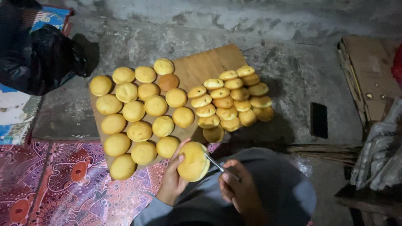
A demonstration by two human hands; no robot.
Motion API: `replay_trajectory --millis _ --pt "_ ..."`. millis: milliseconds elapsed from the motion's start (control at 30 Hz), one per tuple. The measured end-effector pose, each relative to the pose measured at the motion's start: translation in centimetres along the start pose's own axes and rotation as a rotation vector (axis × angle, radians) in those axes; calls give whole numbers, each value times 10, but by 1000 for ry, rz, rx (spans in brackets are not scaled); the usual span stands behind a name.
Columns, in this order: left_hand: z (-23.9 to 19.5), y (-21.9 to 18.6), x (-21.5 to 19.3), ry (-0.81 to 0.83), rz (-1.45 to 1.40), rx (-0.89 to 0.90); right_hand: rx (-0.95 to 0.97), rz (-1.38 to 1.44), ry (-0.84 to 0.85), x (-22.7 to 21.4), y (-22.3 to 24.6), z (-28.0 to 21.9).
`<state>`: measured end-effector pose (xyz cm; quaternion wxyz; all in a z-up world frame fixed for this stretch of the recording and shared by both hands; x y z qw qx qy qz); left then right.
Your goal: The person sits on a mat and uses a small metal tool to poke a hole in the center of each round bun. They pick up buns one by one from a pile on a wooden board, make the hole, and place the finished buns into a separate stack.
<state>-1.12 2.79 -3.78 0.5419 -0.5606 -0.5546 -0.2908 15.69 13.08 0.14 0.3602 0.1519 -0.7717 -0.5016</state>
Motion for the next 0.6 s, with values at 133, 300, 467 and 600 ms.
replay_trajectory --millis 133,300,467,600 --pt "-4 9 10 -53 76 28 -216 -15 -4 -11 3 -7" --pt "-7 16 11 -76 120 28 -576 -711 -153 -26 17 -27" --pt "-14 9 20 -108 350 17 -1090 -1090 17 -1 47 -49" --pt "-19 12 36 -80 577 -8 -1208 -1116 125 14 49 -45"
Point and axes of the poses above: each hand's wrist, its own z-axis towards the middle knuckle, its own x-axis out of the palm, y = z × x, the point moved 6 cm from there along z, towards the middle knuckle, and after that the axes turned 13 degrees about -x, right-handed, at the moved point
